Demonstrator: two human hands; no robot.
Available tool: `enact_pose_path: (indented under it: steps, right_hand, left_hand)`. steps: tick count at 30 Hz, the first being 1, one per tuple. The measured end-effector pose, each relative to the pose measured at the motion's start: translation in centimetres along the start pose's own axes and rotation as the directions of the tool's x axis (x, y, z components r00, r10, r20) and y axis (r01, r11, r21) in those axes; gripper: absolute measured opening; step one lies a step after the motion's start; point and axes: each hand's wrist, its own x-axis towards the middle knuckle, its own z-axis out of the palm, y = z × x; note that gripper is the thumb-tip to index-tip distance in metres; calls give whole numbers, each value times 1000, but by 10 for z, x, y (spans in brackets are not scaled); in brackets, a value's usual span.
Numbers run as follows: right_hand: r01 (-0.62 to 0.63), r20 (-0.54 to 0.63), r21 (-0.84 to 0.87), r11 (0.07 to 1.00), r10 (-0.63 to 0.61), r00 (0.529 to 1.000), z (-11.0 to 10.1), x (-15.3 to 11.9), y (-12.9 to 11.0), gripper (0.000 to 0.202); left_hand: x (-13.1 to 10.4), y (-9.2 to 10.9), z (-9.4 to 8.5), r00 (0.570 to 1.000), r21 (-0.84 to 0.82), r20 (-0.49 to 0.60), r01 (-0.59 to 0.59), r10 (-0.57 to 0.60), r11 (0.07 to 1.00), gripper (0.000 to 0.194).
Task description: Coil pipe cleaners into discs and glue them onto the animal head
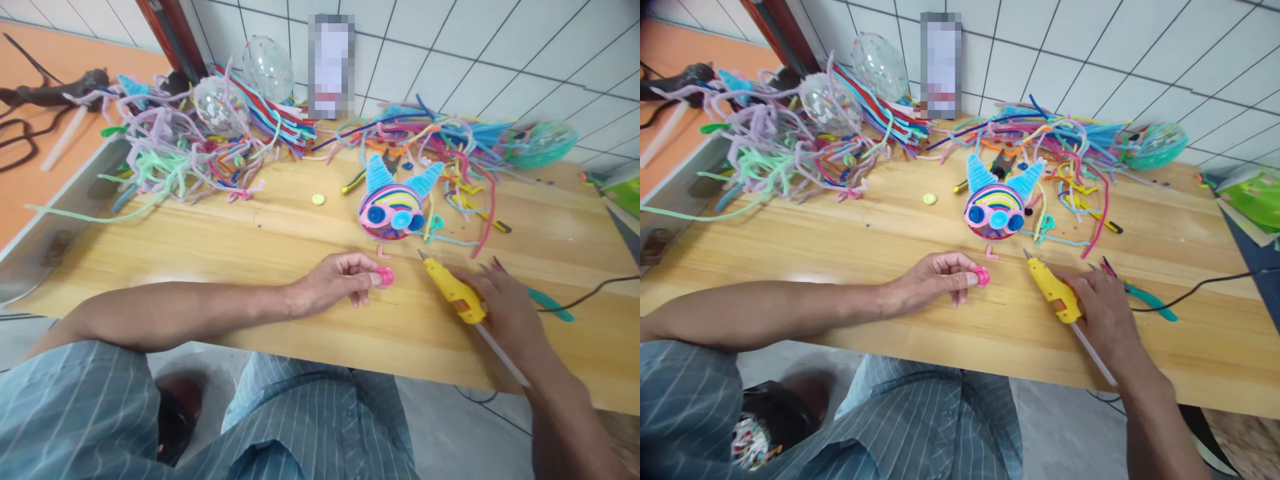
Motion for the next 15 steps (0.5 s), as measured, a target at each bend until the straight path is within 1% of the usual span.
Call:
enact_pose_path:
  steps: [2,4,7,9,12,13,15]
  right_hand:
    - [-55,-2,200,978,56,998,-15,-1,-4,30]
    - [-125,79,354,927,104,991,-31,2,-10,27]
    - [-180,178,459,870,109,978,-49,18,-15,31]
    - [-236,224,509,828,138,965,-52,31,-15,33]
    - [-327,285,590,738,188,940,-47,51,-16,26]
    - [-333,299,606,722,181,937,-45,56,-16,23]
    - [-299,309,623,723,124,943,-40,64,-19,20]
  left_hand:
    - [0,1,1,1000,12,-17,-4,4,1000,36]
    - [0,1,1,999,18,-48,-16,17,1000,37]
    - [1,1,1,995,11,-88,-36,36,999,38]
    - [2,1,0,994,1,-101,-42,42,999,38]
    - [4,1,-1,993,-15,-112,-38,36,999,38]
    - [4,1,-1,993,-18,-112,-33,31,999,38]
    - [5,3,0,993,-24,-113,-21,18,999,38]
